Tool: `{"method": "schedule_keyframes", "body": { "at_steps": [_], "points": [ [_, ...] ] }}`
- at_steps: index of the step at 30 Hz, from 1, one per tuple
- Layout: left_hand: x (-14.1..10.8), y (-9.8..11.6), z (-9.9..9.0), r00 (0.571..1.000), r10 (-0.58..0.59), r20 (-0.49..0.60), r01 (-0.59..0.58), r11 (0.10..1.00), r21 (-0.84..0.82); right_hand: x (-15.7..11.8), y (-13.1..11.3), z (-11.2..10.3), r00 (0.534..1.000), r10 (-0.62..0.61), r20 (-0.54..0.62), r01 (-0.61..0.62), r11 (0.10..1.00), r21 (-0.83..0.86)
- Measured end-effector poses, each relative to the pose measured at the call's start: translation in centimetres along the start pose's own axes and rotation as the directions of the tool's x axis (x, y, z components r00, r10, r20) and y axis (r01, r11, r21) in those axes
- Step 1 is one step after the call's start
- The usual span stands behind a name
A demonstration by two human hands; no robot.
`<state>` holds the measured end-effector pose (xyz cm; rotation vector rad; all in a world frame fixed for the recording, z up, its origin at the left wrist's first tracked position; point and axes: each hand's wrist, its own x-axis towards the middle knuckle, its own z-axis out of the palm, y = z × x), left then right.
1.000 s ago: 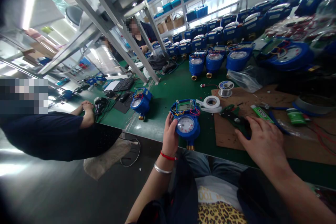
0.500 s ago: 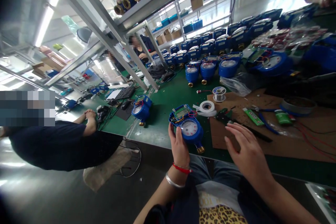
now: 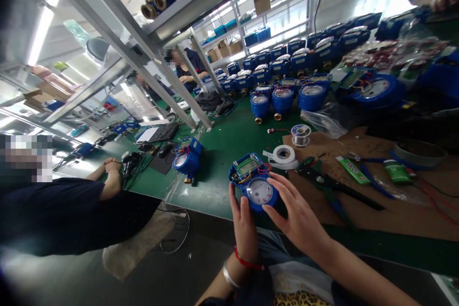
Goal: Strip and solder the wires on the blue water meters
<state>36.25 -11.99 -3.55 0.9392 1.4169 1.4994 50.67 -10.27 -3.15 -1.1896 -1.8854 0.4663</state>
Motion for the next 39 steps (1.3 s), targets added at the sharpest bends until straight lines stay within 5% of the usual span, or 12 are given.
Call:
{"method": "schedule_keyframes", "body": {
  "at_steps": [15, 20, 25, 30, 39],
  "points": [
    [2.9, 0.0, 0.1, 0.999, -0.030, -0.037, 0.036, 0.985, 0.169, 3.9, 1.5, -2.8, 0.986, -0.005, 0.170, -0.015, 0.993, 0.116],
    [4.1, -2.6, -2.5, 0.989, 0.125, 0.073, -0.139, 0.964, 0.227, 3.9, 5.1, -7.8, 0.995, 0.087, 0.042, -0.083, 0.991, -0.103],
    [4.9, -4.6, -4.7, 0.924, 0.366, 0.111, -0.383, 0.881, 0.278, 5.7, 11.2, -12.5, 0.979, 0.204, 0.000, -0.190, 0.910, -0.370],
    [4.8, -4.7, -5.1, 0.914, 0.396, 0.091, -0.402, 0.853, 0.332, 7.7, 15.3, -11.6, 0.976, 0.173, 0.135, -0.106, 0.910, -0.401],
    [3.6, -2.8, -4.3, 0.956, 0.289, 0.040, -0.286, 0.899, 0.332, 8.5, 19.3, -9.5, 0.953, 0.138, 0.270, -0.012, 0.908, -0.420]
  ]
}}
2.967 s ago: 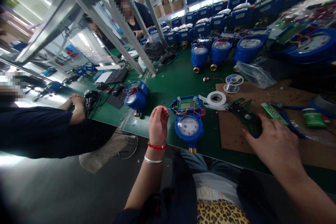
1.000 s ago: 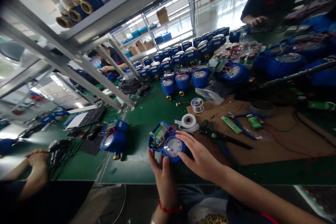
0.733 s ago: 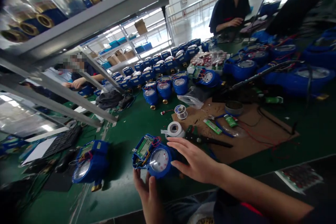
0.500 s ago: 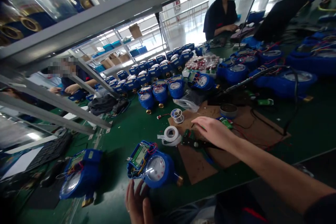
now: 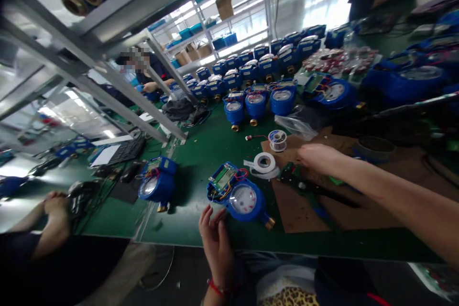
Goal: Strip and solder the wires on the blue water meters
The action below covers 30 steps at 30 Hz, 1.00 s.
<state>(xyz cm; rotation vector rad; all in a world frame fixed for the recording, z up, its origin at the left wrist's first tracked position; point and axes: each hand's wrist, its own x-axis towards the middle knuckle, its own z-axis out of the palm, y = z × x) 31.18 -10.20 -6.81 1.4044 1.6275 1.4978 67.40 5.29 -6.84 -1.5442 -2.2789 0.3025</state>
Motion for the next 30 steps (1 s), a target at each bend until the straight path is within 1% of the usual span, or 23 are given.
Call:
{"method": "schedule_keyframes", "body": {
  "at_steps": [3, 5, 6, 7, 8, 9, 10, 11, 12, 13, 14, 15, 16, 17, 19, 21, 22, 24, 25, 27, 28, 30],
  "points": [
    [0.0, 0.4, -0.4, 0.998, -0.057, -0.015, 0.056, 0.997, -0.046, 0.5, 0.5, -0.6, 0.999, -0.037, -0.005, 0.037, 0.999, 0.005],
    [-0.1, 0.5, -1.0, 0.996, -0.092, 0.016, 0.092, 0.995, -0.044, 0.1, -0.6, -1.7, 0.998, -0.055, -0.024, 0.055, 0.998, 0.025],
    [-0.1, 0.7, -1.4, 0.994, -0.104, 0.037, 0.105, 0.994, -0.030, -0.3, -1.8, -2.4, 0.998, -0.054, -0.032, 0.056, 0.997, 0.053],
    [-0.2, 0.9, -1.8, 0.992, -0.110, 0.061, 0.110, 0.994, -0.007, -1.0, -3.5, -3.1, 0.998, -0.067, -0.012, 0.068, 0.994, 0.090],
    [-0.3, 1.3, -2.2, 0.991, -0.107, 0.085, 0.106, 0.994, 0.017, -1.7, -5.6, -3.8, 0.998, -0.059, 0.035, 0.050, 0.976, 0.211],
    [-0.3, 1.8, -2.6, 0.989, -0.095, 0.110, 0.091, 0.995, 0.037, -2.6, -8.1, -4.3, 0.995, -0.047, 0.092, 0.013, 0.939, 0.343],
    [-0.4, 2.5, -2.9, 0.987, -0.075, 0.141, 0.070, 0.997, 0.043, -3.4, -10.7, -4.6, 0.979, -0.075, 0.187, -0.017, 0.894, 0.447],
    [-0.4, 3.3, -3.2, 0.981, -0.053, 0.186, 0.049, 0.998, 0.030, -4.1, -13.4, -4.8, 0.962, -0.105, 0.253, -0.044, 0.853, 0.520],
    [-0.4, 4.1, -3.5, 0.968, -0.033, 0.249, 0.036, 0.999, -0.005, -4.6, -16.0, -4.8, 0.943, -0.112, 0.315, -0.088, 0.825, 0.558],
    [-0.4, 5.0, -3.6, 0.947, -0.015, 0.322, 0.036, 0.998, -0.059, -4.9, -18.3, -4.7, 0.914, -0.151, 0.376, -0.108, 0.803, 0.586],
    [-0.4, 5.9, -3.7, 0.919, 0.001, 0.394, 0.051, 0.991, -0.121, -5.0, -20.2, -4.5, 0.899, -0.174, 0.403, -0.121, 0.784, 0.608],
    [-0.4, 6.6, -3.8, 0.893, 0.016, 0.450, 0.073, 0.981, -0.179, -5.0, -21.8, -4.3, 0.884, -0.193, 0.427, -0.135, 0.768, 0.626],
    [-0.4, 7.2, -3.8, 0.875, 0.025, 0.484, 0.098, 0.969, -0.226, -4.8, -23.0, -4.1, 0.871, -0.216, 0.441, -0.140, 0.752, 0.644],
    [-0.4, 7.6, -3.8, 0.868, 0.028, 0.496, 0.119, 0.958, -0.262, -4.5, -23.8, -3.8, 0.865, -0.227, 0.447, -0.145, 0.740, 0.656],
    [-0.3, 7.9, -3.8, 0.887, 0.036, 0.461, 0.126, 0.941, -0.315, -3.9, -24.7, -3.5, 0.863, -0.238, 0.445, -0.145, 0.728, 0.670],
    [-0.2, 7.9, -4.0, 0.911, 0.071, 0.407, 0.079, 0.937, -0.341, -3.5, -25.1, -3.3, 0.867, -0.244, 0.434, -0.132, 0.729, 0.672],
    [-0.1, 7.8, -4.1, 0.914, 0.100, 0.392, 0.044, 0.939, -0.341, -3.4, -25.3, -3.3, 0.866, -0.254, 0.432, -0.124, 0.727, 0.675],
    [0.0, 7.7, -4.5, 0.908, 0.150, 0.392, -0.019, 0.948, -0.318, -3.3, -25.6, -3.3, 0.857, -0.289, 0.427, -0.102, 0.717, 0.690],
    [0.2, 7.7, -4.6, 0.903, 0.158, 0.401, -0.032, 0.953, -0.302, -3.3, -25.8, -3.2, 0.856, -0.302, 0.419, -0.088, 0.714, 0.695],
    [0.6, 7.6, -4.9, 0.912, 0.141, 0.386, -0.027, 0.957, -0.287, -3.2, -25.9, -3.2, 0.867, -0.313, 0.389, -0.042, 0.730, 0.682],
    [0.9, 7.6, -4.9, 0.928, 0.120, 0.353, -0.016, 0.959, -0.284, -3.1, -25.9, -3.1, 0.877, -0.312, 0.366, -0.011, 0.748, 0.663],
    [1.8, 7.3, -4.9, 0.967, 0.072, 0.245, -0.011, 0.970, -0.241, -2.9, -25.6, -2.9, 0.904, -0.299, 0.306, 0.053, 0.789, 0.613]
  ]
}}
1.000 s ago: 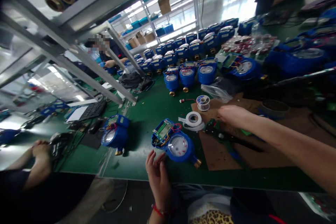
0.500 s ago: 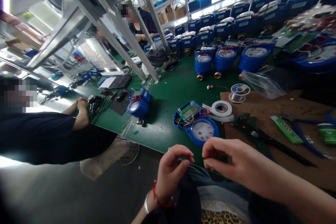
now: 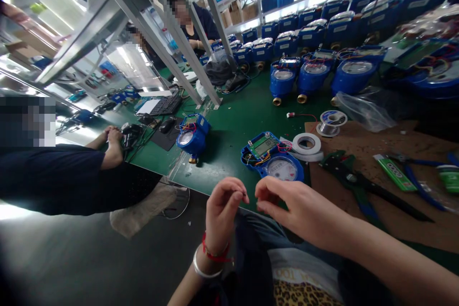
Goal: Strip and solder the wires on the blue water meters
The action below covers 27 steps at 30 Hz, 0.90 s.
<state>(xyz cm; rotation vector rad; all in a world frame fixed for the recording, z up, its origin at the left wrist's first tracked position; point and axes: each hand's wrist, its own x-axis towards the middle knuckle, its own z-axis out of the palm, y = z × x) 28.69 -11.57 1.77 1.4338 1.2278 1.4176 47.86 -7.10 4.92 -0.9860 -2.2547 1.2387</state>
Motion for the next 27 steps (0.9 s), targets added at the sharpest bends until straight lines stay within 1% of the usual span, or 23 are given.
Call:
{"method": "schedule_keyframes", "body": {
  "at_steps": [2, 3, 5, 6, 9, 11, 13, 15, 17, 20, 24, 25, 27],
  "points": [
    [1.1, -0.5, -0.3, 0.996, 0.003, -0.093, 0.011, 0.989, 0.150, 0.0, 0.5, 0.0, 0.997, -0.033, -0.068, 0.027, 0.996, -0.082],
    [1.6, -0.8, -0.4, 0.995, 0.014, -0.104, 0.012, 0.968, 0.251, 0.0, 0.7, 0.0, 0.994, -0.055, -0.098, 0.043, 0.992, -0.117],
    [2.5, -1.5, -0.4, 0.996, 0.055, -0.066, -0.021, 0.904, 0.427, 0.0, 1.1, 0.2, 0.986, -0.105, -0.133, 0.081, 0.981, -0.175],
    [2.9, -1.8, -0.3, 0.996, 0.084, -0.034, -0.057, 0.873, 0.484, -0.1, 1.2, 0.3, 0.982, -0.129, -0.138, 0.101, 0.976, -0.194],
    [3.5, -2.5, 0.3, 0.979, 0.200, 0.031, -0.182, 0.802, 0.569, -0.1, 1.4, 0.7, 0.976, -0.163, -0.148, 0.129, 0.969, -0.211],
    [3.8, -2.6, 0.8, 0.969, 0.240, 0.058, -0.227, 0.772, 0.594, -0.1, 1.4, 0.8, 0.975, -0.158, -0.156, 0.125, 0.970, -0.206],
    [4.0, -2.5, 1.1, 0.968, 0.240, 0.071, -0.233, 0.759, 0.608, -0.1, 1.4, 0.7, 0.974, -0.154, -0.164, 0.120, 0.972, -0.201],
    [4.3, -2.2, 1.2, 0.970, 0.237, 0.063, -0.225, 0.755, 0.616, -0.1, 1.4, 0.6, 0.974, -0.154, -0.169, 0.119, 0.972, -0.202],
    [4.5, -2.0, 1.1, 0.968, 0.249, 0.032, -0.216, 0.759, 0.614, -0.1, 1.4, 0.6, 0.972, -0.156, -0.173, 0.118, 0.970, -0.213],
    [4.9, -1.9, 0.8, 0.961, 0.273, -0.033, -0.203, 0.785, 0.585, 0.3, 1.2, 0.7, 0.966, -0.183, -0.183, 0.134, 0.958, -0.253],
    [5.0, -2.2, 0.7, 0.963, 0.255, -0.086, -0.176, 0.839, 0.515, 1.9, 0.9, 1.5, 0.941, -0.285, -0.184, 0.209, 0.914, -0.348],
    [4.9, -2.3, 0.8, 0.964, 0.243, -0.105, -0.162, 0.855, 0.493, 2.4, 0.8, 1.8, 0.936, -0.292, -0.196, 0.204, 0.905, -0.374],
    [4.7, -2.5, 0.8, 0.967, 0.203, -0.153, -0.118, 0.893, 0.435, 3.4, 0.7, 2.5, 0.933, -0.266, -0.241, 0.143, 0.892, -0.428]
  ]
}}
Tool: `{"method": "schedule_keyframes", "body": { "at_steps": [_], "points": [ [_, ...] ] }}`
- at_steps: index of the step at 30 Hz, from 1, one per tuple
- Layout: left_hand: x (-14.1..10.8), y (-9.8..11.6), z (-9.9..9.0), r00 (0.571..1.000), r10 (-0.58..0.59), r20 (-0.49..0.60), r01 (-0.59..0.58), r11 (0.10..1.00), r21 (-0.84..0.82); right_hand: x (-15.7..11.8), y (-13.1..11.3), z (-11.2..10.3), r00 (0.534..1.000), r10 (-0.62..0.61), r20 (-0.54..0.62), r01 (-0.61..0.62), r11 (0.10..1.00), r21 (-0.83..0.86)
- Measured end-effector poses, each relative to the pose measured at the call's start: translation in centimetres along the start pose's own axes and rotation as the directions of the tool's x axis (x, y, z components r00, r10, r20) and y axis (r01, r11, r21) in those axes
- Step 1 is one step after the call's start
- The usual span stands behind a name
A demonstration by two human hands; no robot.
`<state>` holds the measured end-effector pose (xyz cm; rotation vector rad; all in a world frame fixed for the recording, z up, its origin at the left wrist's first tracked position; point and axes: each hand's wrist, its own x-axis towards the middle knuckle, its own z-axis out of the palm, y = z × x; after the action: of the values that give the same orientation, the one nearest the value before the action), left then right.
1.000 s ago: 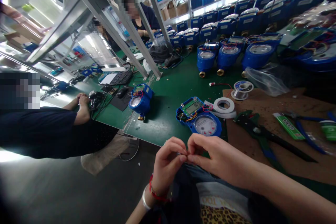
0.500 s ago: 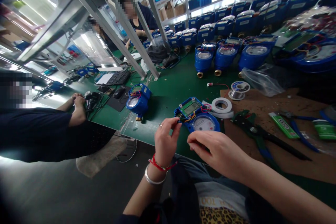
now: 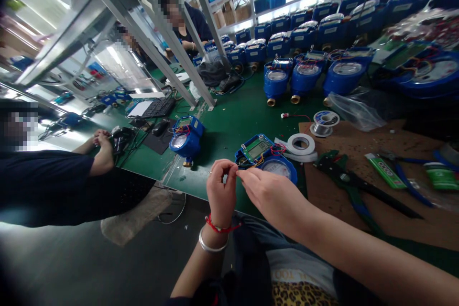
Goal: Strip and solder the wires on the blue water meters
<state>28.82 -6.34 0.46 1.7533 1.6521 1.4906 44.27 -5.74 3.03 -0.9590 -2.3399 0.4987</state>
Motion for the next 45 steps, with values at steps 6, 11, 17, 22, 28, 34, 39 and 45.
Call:
{"method": "schedule_keyframes", "body": {
  "at_steps": [6, 11, 17, 22, 28, 34, 39, 45],
  "points": [
    [-0.7, -0.3, -0.2, 0.980, -0.194, 0.035, 0.197, 0.963, -0.184, 1.5, -0.7, 1.7, 0.990, 0.129, -0.054, -0.137, 0.974, -0.182],
    [-0.6, -0.1, -0.3, 0.953, -0.290, 0.081, 0.301, 0.903, -0.305, 1.8, -1.2, 1.9, 0.975, 0.192, -0.115, -0.215, 0.947, -0.238],
    [-0.5, 0.5, 0.5, 0.910, -0.379, 0.166, 0.409, 0.763, -0.501, 2.1, -1.2, 1.6, 0.964, 0.212, -0.161, -0.255, 0.913, -0.318],
    [-0.4, 0.2, 1.0, 0.891, -0.425, 0.160, 0.423, 0.645, -0.637, 1.9, -1.0, 1.4, 0.959, 0.223, -0.175, -0.267, 0.918, -0.294],
    [0.4, -0.5, 0.4, 0.835, -0.537, 0.117, 0.382, 0.412, -0.827, 1.6, -0.9, 1.5, 0.961, 0.230, -0.151, -0.261, 0.938, -0.230],
    [0.1, 0.2, 0.4, 0.830, -0.538, 0.144, 0.404, 0.403, -0.821, 1.6, -1.0, 1.4, 0.962, 0.207, -0.175, -0.247, 0.936, -0.250],
    [0.0, 0.5, 0.5, 0.846, -0.511, 0.152, 0.393, 0.405, -0.825, 1.4, -0.7, 1.6, 0.968, 0.135, -0.210, -0.182, 0.957, -0.225],
    [0.3, 0.6, 0.5, 0.849, -0.498, 0.174, 0.407, 0.409, -0.817, 1.2, -0.5, 1.8, 0.962, 0.123, -0.244, -0.178, 0.959, -0.221]
  ]
}}
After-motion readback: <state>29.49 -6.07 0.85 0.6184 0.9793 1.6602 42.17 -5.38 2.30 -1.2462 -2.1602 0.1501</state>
